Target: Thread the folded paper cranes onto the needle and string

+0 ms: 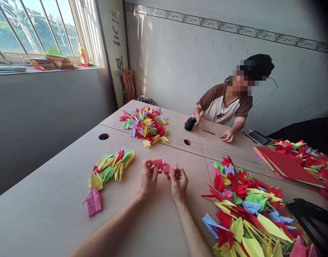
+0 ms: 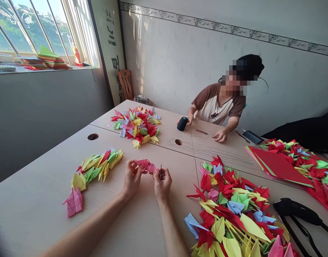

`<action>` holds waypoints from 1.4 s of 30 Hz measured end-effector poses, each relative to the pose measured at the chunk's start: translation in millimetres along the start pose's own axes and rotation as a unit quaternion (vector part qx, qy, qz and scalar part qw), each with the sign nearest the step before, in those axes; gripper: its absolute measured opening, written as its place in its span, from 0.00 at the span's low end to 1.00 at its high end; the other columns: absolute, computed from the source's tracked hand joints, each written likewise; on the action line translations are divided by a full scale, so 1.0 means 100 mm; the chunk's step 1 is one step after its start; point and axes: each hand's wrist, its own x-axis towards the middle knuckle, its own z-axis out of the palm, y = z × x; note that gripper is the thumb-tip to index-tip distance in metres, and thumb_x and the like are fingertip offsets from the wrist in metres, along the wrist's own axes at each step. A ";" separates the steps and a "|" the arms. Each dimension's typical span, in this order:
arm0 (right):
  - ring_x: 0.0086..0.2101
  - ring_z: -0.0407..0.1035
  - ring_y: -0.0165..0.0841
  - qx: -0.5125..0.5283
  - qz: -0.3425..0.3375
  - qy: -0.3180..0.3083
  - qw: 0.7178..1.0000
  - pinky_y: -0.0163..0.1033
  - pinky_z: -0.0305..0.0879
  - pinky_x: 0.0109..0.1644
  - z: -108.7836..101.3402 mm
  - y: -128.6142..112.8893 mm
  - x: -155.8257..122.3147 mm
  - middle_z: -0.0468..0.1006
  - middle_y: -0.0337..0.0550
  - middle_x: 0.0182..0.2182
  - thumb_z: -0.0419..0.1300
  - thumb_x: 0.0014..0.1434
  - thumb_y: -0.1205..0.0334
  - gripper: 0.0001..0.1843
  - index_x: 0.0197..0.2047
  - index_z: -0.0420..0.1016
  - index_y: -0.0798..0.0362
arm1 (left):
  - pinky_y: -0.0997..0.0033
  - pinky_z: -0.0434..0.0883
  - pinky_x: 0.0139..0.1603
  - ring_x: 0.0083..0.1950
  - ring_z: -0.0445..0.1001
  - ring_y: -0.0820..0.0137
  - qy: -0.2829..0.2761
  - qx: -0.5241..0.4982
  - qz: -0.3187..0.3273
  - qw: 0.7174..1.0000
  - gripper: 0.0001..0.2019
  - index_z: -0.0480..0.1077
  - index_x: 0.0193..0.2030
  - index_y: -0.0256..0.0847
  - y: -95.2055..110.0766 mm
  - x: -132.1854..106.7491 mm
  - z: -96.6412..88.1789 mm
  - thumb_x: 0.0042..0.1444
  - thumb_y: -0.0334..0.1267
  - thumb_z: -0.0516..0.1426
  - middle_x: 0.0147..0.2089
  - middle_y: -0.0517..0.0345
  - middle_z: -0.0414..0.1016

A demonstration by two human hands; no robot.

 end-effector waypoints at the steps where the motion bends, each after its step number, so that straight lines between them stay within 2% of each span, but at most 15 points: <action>1: 0.23 0.68 0.28 -0.009 -0.003 -0.003 1.000 0.32 0.65 0.26 0.00 0.00 0.00 0.72 0.37 0.22 0.61 0.52 0.53 0.14 0.31 0.66 0.55 | 0.73 0.74 0.31 0.31 0.75 0.74 0.012 -0.006 -0.009 1.000 0.12 0.54 0.40 0.42 -0.01 0.00 0.00 0.57 0.40 0.55 0.41 0.58 0.70; 4: 0.22 0.66 0.27 -0.022 -0.009 -0.005 1.000 0.31 0.63 0.25 0.00 -0.01 0.00 0.72 0.38 0.22 0.61 0.52 0.53 0.13 0.31 0.66 0.55 | 0.77 0.73 0.24 0.25 0.74 0.77 0.032 0.001 -0.027 0.999 0.14 0.53 0.39 0.43 -0.01 0.00 -0.01 0.55 0.41 0.56 0.42 0.59 0.69; 6: 0.22 0.66 0.28 -0.022 -0.008 -0.006 1.000 0.31 0.63 0.25 0.00 -0.01 0.00 0.72 0.38 0.22 0.60 0.53 0.53 0.13 0.31 0.66 0.55 | 0.76 0.74 0.25 0.26 0.74 0.77 0.021 0.015 -0.014 1.000 0.10 0.56 0.38 0.41 0.01 0.00 -0.02 0.57 0.41 0.54 0.42 0.58 0.69; 8: 0.22 0.66 0.28 -0.017 -0.007 -0.005 1.000 0.31 0.63 0.25 0.00 -0.02 0.00 0.72 0.38 0.22 0.60 0.53 0.53 0.13 0.31 0.66 0.55 | 0.72 0.76 0.31 0.31 0.75 0.74 -0.016 0.022 0.013 1.000 0.07 0.61 0.38 0.40 0.03 -0.01 -0.03 0.59 0.41 0.51 0.43 0.55 0.71; 10: 0.22 0.66 0.27 -0.009 -0.004 -0.004 1.000 0.31 0.63 0.25 0.00 -0.01 0.01 0.71 0.37 0.22 0.61 0.53 0.53 0.13 0.31 0.66 0.55 | 0.67 0.76 0.38 0.39 0.75 0.70 -0.060 0.023 0.034 0.997 0.08 0.65 0.42 0.39 0.05 -0.01 -0.04 0.60 0.39 0.50 0.46 0.52 0.71; 13: 0.22 0.66 0.27 0.001 0.003 0.002 1.000 0.31 0.64 0.26 0.00 -0.01 0.00 0.70 0.36 0.22 0.61 0.52 0.53 0.14 0.31 0.66 0.55 | 0.65 0.75 0.42 0.46 0.73 0.66 -0.087 0.049 0.044 0.994 0.12 0.66 0.48 0.40 0.05 -0.02 -0.04 0.58 0.38 0.53 0.47 0.50 0.71; 19: 0.26 0.68 0.30 -0.080 -0.030 0.010 0.996 0.34 0.66 0.30 0.01 -0.08 -0.03 0.73 0.42 0.25 0.56 0.58 0.52 0.15 0.36 0.71 0.57 | 0.66 0.74 0.42 0.46 0.72 0.66 -0.033 0.091 0.058 0.994 0.09 0.68 0.44 0.40 -0.02 0.03 -0.05 0.58 0.35 0.53 0.46 0.50 0.72; 21: 0.29 0.69 0.31 -0.124 -0.063 0.020 0.990 0.35 0.67 0.33 0.00 -0.09 -0.03 0.74 0.45 0.29 0.52 0.61 0.52 0.17 0.41 0.72 0.58 | 0.66 0.73 0.45 0.47 0.72 0.66 -0.024 0.090 0.062 0.994 0.09 0.68 0.45 0.40 -0.04 0.04 -0.06 0.58 0.34 0.53 0.46 0.50 0.72; 25: 0.38 0.70 0.34 -0.209 -0.168 -0.008 0.963 0.39 0.67 0.42 -0.03 -0.06 0.00 0.74 0.50 0.39 0.48 0.63 0.56 0.19 0.52 0.68 0.56 | 0.65 0.71 0.47 0.46 0.73 0.66 -0.009 0.075 0.060 0.995 0.11 0.68 0.46 0.41 -0.08 0.06 -0.08 0.57 0.35 0.54 0.46 0.51 0.73; 28: 0.44 0.69 0.35 -0.222 -0.185 -0.018 0.957 0.40 0.65 0.46 -0.04 -0.04 0.01 0.73 0.53 0.45 0.46 0.64 0.57 0.20 0.54 0.67 0.56 | 0.64 0.70 0.49 0.48 0.72 0.65 0.007 0.063 0.055 0.997 0.11 0.68 0.46 0.41 -0.11 0.08 -0.09 0.57 0.35 0.55 0.47 0.50 0.73; 30: 0.41 0.70 0.35 -0.209 -0.149 -0.001 0.966 0.38 0.67 0.42 -0.05 -0.04 0.00 0.75 0.52 0.41 0.46 0.64 0.55 0.19 0.51 0.67 0.56 | 0.64 0.69 0.50 0.49 0.72 0.65 0.012 0.060 0.050 0.997 0.11 0.68 0.46 0.40 -0.12 0.08 -0.10 0.57 0.36 0.54 0.47 0.50 0.74; 34: 0.26 0.69 0.30 -0.179 -0.084 0.019 0.980 0.33 0.65 0.30 -0.05 -0.05 -0.03 0.73 0.41 0.26 0.46 0.64 0.52 0.16 0.41 0.66 0.55 | 0.63 0.68 0.51 0.49 0.72 0.65 0.010 0.055 0.044 0.997 0.11 0.69 0.46 0.40 -0.13 0.09 -0.10 0.56 0.36 0.55 0.47 0.50 0.74; 37: 0.26 0.69 0.30 -0.194 -0.105 -0.014 0.975 0.33 0.65 0.31 -0.04 -0.04 -0.04 0.73 0.41 0.26 0.51 0.61 0.53 0.13 0.38 0.65 0.54 | 0.62 0.69 0.50 0.48 0.73 0.65 0.016 0.056 0.044 0.997 0.11 0.69 0.46 0.40 -0.13 0.08 -0.10 0.56 0.36 0.55 0.46 0.50 0.74; 42: 0.26 0.68 0.29 -0.235 -0.144 -0.039 0.961 0.33 0.66 0.31 -0.03 -0.04 -0.03 0.74 0.43 0.29 0.57 0.57 0.55 0.12 0.40 0.67 0.55 | 0.64 0.71 0.48 0.46 0.74 0.66 0.014 0.086 0.044 0.995 0.10 0.70 0.45 0.40 -0.13 0.08 -0.12 0.55 0.35 0.55 0.44 0.51 0.75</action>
